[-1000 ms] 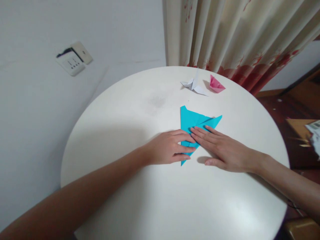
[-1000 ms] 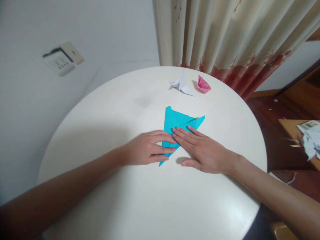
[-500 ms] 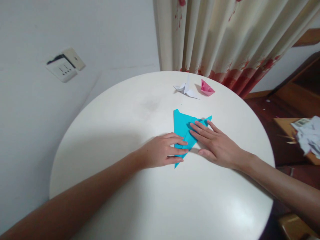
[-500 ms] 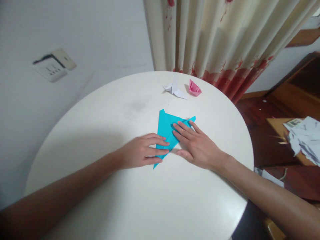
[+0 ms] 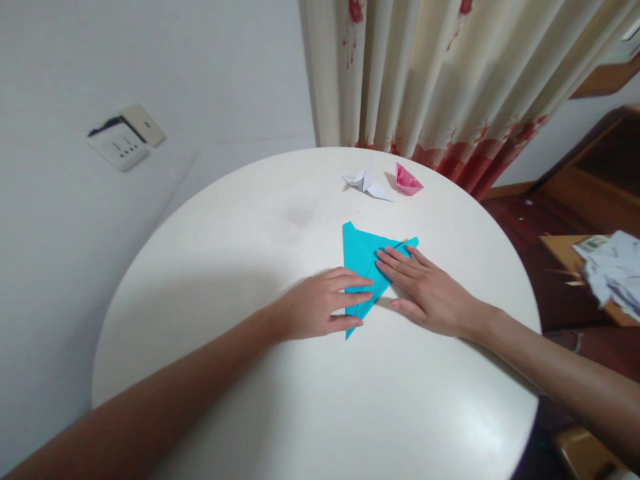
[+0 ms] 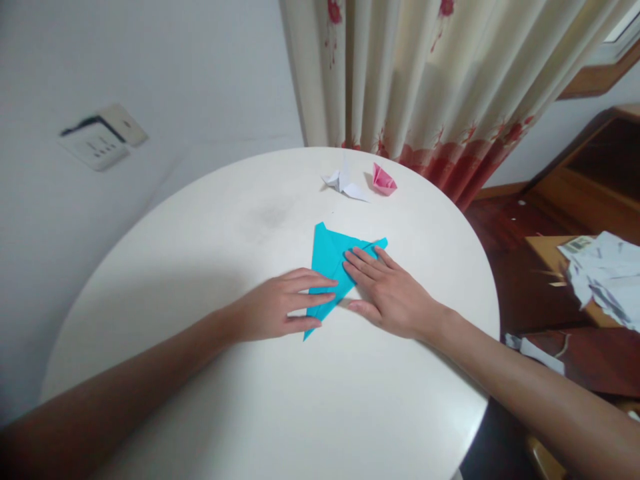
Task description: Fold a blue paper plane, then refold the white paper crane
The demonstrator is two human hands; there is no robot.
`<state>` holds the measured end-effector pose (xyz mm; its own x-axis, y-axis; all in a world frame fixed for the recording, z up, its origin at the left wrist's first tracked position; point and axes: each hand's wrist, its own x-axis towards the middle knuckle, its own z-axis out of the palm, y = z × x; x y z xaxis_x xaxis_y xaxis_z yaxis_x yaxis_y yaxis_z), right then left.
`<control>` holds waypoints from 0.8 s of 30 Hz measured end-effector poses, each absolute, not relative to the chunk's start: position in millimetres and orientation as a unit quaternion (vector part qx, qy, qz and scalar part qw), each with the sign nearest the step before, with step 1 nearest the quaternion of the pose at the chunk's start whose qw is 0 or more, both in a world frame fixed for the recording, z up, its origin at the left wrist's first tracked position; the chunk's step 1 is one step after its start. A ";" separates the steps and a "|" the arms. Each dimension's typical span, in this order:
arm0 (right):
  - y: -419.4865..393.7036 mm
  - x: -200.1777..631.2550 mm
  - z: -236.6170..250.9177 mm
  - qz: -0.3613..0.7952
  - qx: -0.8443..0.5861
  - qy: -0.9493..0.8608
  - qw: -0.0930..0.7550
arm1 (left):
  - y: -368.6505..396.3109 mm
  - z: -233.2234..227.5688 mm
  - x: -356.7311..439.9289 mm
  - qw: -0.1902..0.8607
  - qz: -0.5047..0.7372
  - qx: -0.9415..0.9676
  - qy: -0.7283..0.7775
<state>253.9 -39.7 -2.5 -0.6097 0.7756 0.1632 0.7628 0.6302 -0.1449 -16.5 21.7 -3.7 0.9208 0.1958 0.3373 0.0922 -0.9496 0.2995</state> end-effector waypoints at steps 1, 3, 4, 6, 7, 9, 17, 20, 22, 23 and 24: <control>-39.7 253.8 -2.6 0.031 -0.429 -0.897 0.105 | 21.8 -3.7 -16.6 0.136 0.185 0.971 0.070; -39.6 253.6 -2.9 0.033 -0.430 -0.896 0.105 | 21.7 -3.4 -16.7 0.126 0.190 0.971 0.067; -39.6 253.4 -3.1 0.034 -0.431 -0.896 0.106 | 21.5 -3.2 -16.8 0.120 0.192 0.972 0.066; -39.7 253.1 -3.9 0.035 -0.432 -0.894 0.110 | 21.0 -2.7 -17.0 0.115 0.191 0.972 0.070; -39.7 253.1 -4.3 0.037 -0.432 -0.894 0.112 | 20.8 -2.5 -17.2 0.115 0.187 0.973 0.072; -39.3 253.2 -5.1 0.040 -0.431 -0.894 0.113 | 20.8 -2.3 -17.6 0.117 0.177 0.974 0.076; -46.8 249.1 0.7 0.024 -0.426 -0.896 0.124 | 22.4 -4.8 -18.4 0.120 0.174 0.974 0.081; -60.5 238.6 2.1 0.047 -0.393 -0.911 0.114 | 23.2 -7.4 -18.5 0.121 0.187 0.972 0.079; -68.5 231.9 0.8 0.065 -0.383 -0.916 0.103 | 23.8 -8.2 -18.7 0.123 0.189 0.971 0.078; -70.8 230.2 -0.2 0.069 -0.387 -0.914 0.098 | 24.1 -8.1 -18.8 0.124 0.186 0.972 0.076; -71.5 230.4 -1.2 0.068 -0.395 -0.912 0.093 | 24.3 -7.7 -18.9 0.123 0.183 0.973 0.073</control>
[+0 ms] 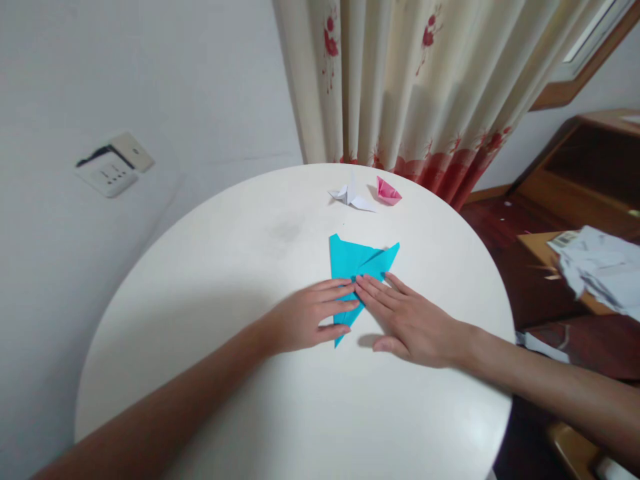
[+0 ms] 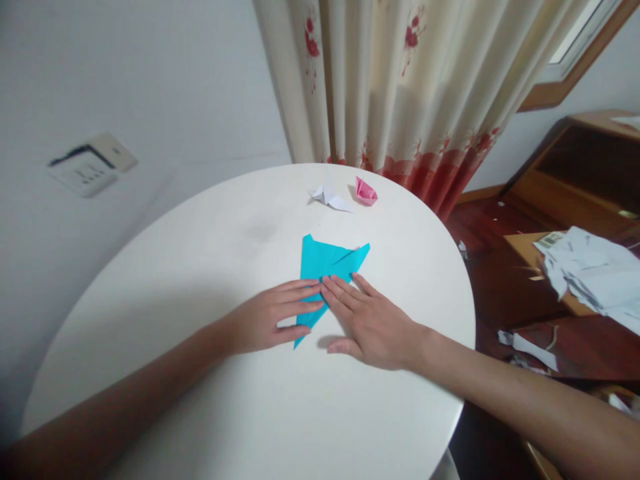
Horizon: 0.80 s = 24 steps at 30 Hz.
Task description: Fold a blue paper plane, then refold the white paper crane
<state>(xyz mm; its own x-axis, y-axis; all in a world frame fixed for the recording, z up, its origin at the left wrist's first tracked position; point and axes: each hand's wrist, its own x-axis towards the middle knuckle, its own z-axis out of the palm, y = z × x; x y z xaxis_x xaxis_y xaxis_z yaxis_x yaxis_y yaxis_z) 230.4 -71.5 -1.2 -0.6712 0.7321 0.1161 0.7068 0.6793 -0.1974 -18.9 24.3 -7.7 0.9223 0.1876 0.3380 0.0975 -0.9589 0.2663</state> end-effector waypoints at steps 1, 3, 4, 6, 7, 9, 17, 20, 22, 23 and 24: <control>-70.6 232.9 -2.2 0.063 -0.404 -0.908 0.089 | 24.4 -7.1 -18.9 0.122 0.180 0.973 0.071; -63.5 246.0 -3.6 0.044 -0.422 -0.901 0.085 | 24.4 -5.5 -18.8 0.123 0.178 0.974 0.069; -57.7 256.4 -3.9 0.030 -0.435 -0.896 0.086 | 24.3 -4.8 -18.7 0.125 0.179 0.973 0.070; -43.6 281.7 -3.7 -0.004 -0.480 -0.873 0.085 | 24.2 -3.8 -18.7 0.131 0.186 0.971 0.072; -36.4 294.6 -3.2 -0.021 -0.508 -0.857 0.083 | 24.1 -3.6 -18.7 0.133 0.188 0.970 0.073; -24.5 314.9 -1.2 -0.041 -0.530 -0.844 0.064 | 24.0 -3.3 -18.8 0.135 0.189 0.970 0.076; -42.4 268.5 1.5 -0.038 -0.529 -0.841 0.105 | 22.5 0.6 -17.7 0.136 0.184 0.971 0.072; -55.1 246.5 -3.8 -0.001 -0.496 -0.862 0.103 | 22.8 3.7 -17.1 0.136 0.169 0.973 0.082; -56.4 244.0 -6.0 0.011 -0.496 -0.861 0.106 | 22.1 5.2 -17.2 0.136 0.161 0.973 0.090; -54.6 245.7 -6.3 0.017 -0.494 -0.863 0.106 | 21.1 5.5 -17.4 0.134 0.158 0.974 0.090; -51.3 248.6 -6.0 0.023 -0.487 -0.867 0.104 | 19.4 5.5 -17.7 0.128 0.156 0.975 0.088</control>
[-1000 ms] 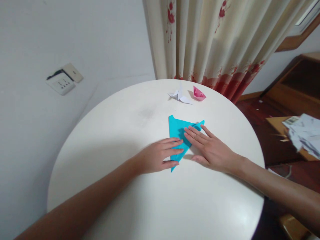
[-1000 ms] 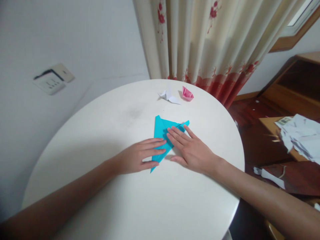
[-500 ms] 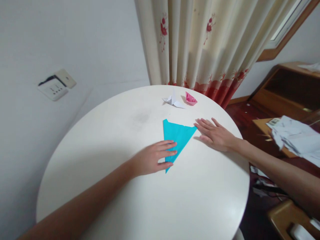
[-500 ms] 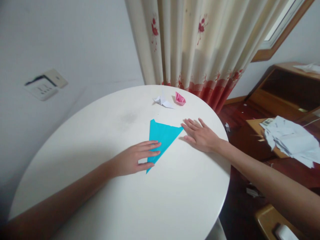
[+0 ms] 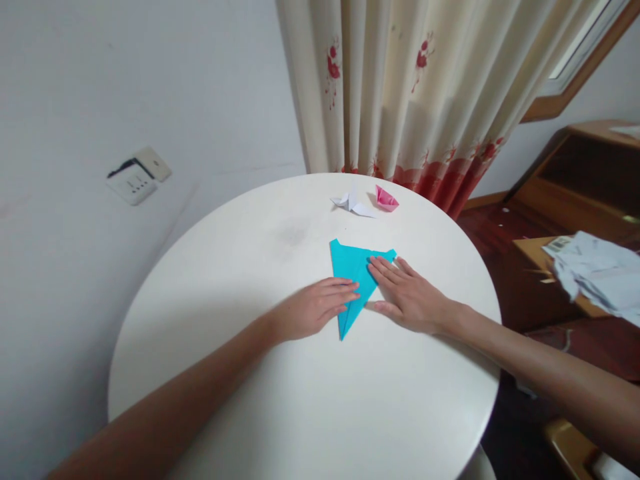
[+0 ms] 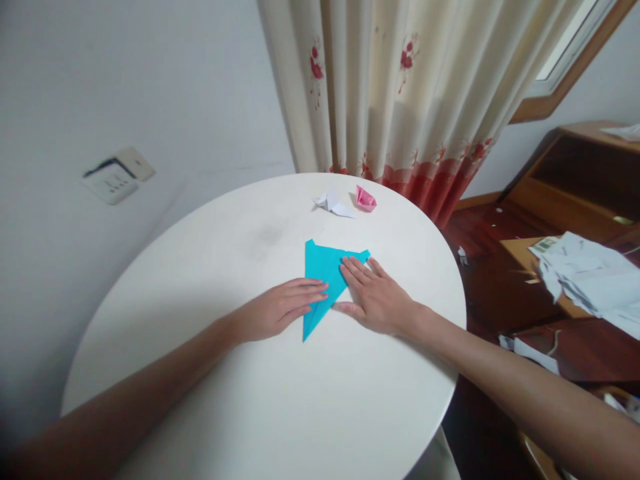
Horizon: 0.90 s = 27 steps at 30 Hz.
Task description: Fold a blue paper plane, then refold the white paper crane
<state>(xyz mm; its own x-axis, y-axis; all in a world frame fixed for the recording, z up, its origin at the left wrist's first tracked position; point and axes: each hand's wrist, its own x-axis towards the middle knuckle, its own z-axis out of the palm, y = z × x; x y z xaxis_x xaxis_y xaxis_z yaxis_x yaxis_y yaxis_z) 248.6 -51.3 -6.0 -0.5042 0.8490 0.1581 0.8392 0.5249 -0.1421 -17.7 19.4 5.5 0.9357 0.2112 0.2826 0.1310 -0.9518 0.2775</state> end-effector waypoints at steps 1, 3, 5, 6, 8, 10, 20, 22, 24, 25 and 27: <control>-46.7 252.3 -5.2 0.032 -0.475 -0.874 0.101 | 17.1 5.1 -18.0 0.118 0.155 0.977 0.083; -35.2 260.1 -3.0 0.055 -0.438 -0.893 0.088 | 11.3 3.2 -18.8 0.086 0.148 0.982 0.077; -24.6 265.8 -0.6 0.071 -0.406 -0.908 0.079 | 5.8 0.5 -19.4 0.052 0.140 0.985 0.085; -21.5 267.1 0.6 0.073 -0.399 -0.910 0.079 | 3.8 -0.9 -19.5 0.039 0.140 0.985 0.091; -22.7 265.9 3.4 0.070 -0.403 -0.908 0.090 | 1.6 -3.2 -19.2 0.026 0.141 0.985 0.095; -36.5 259.8 6.4 0.068 -0.416 -0.901 0.107 | 1.5 -4.4 -18.5 0.022 0.149 0.984 0.094; -145.9 224.8 6.4 0.136 -0.395 -0.901 0.116 | 1.9 2.3 -15.3 0.043 0.156 0.982 0.095; -146.6 224.0 5.1 0.137 -0.396 -0.900 0.121 | 0.6 3.8 -14.6 0.042 0.156 0.982 0.097; -144.8 224.0 4.2 0.135 -0.397 -0.899 0.124 | -0.7 5.1 -13.6 0.034 0.154 0.983 0.095; -144.0 224.1 3.9 0.132 -0.397 -0.900 0.124 | -1.3 5.6 -13.2 0.028 0.152 0.984 0.091; -143.6 224.2 3.4 0.129 -0.399 -0.899 0.123 | -1.9 6.3 -12.4 0.017 0.145 0.986 0.078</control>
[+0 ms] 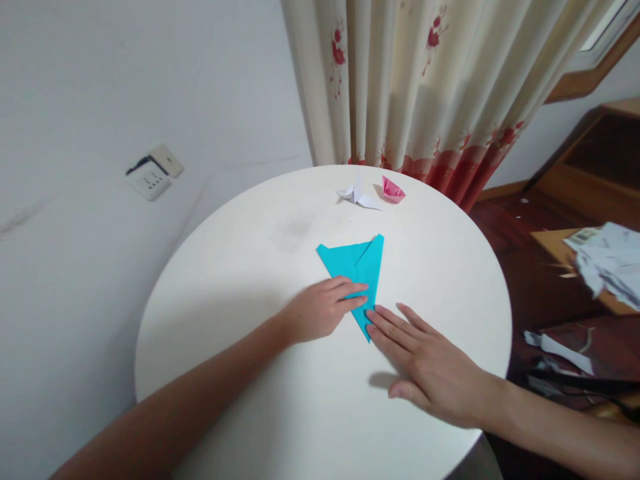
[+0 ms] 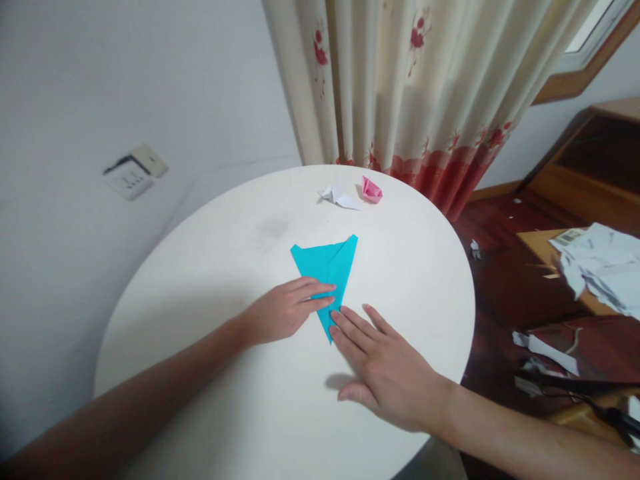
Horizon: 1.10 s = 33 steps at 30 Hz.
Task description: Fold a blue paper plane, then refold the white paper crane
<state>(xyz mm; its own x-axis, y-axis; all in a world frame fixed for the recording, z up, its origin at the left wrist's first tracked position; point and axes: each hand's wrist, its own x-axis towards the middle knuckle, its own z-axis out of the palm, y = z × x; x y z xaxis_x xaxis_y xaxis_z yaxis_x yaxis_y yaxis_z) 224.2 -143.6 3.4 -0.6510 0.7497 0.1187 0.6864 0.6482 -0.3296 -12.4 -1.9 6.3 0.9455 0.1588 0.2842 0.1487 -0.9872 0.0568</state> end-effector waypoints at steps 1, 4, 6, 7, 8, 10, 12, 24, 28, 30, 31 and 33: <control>-143.9 224.2 3.2 0.128 -0.400 -0.899 0.122 | -2.0 6.4 -12.1 0.012 0.141 0.987 0.072; -145.2 224.1 2.8 0.130 -0.402 -0.899 0.115 | -1.6 5.8 -11.9 0.000 0.129 0.990 0.063; -145.7 224.1 2.7 0.133 -0.404 -0.899 0.108 | -1.5 4.8 -12.0 -0.005 0.126 0.990 0.068; -145.8 224.1 2.8 0.134 -0.405 -0.898 0.106 | -1.6 4.4 -12.0 -0.006 0.126 0.990 0.071; -145.8 224.2 2.9 0.134 -0.405 -0.898 0.106 | -1.8 4.1 -12.0 -0.006 0.126 0.989 0.074; -145.6 224.2 3.4 0.135 -0.405 -0.898 0.110 | -2.4 4.1 -11.8 -0.007 0.128 0.989 0.079; -145.5 224.1 3.9 0.133 -0.403 -0.898 0.116 | -3.3 4.6 -11.5 -0.007 0.132 0.988 0.077; -146.1 223.0 3.0 0.115 -0.405 -0.901 0.102 | -7.0 6.1 -11.6 -0.015 0.108 0.990 0.087; -144.7 222.3 8.1 0.121 -0.400 -0.903 0.096 | -9.6 8.2 -11.1 -0.019 0.099 0.991 0.094; -143.9 222.0 10.0 0.127 -0.395 -0.906 0.083 | -10.3 8.5 -11.1 -0.024 0.100 0.990 0.094; -143.7 222.0 10.4 0.128 -0.395 -0.907 0.078 | -10.7 8.6 -11.2 -0.026 0.102 0.990 0.096; -143.6 222.8 10.2 0.129 -0.394 -0.907 0.072 | -11.3 8.5 -11.1 -0.029 0.103 0.989 0.098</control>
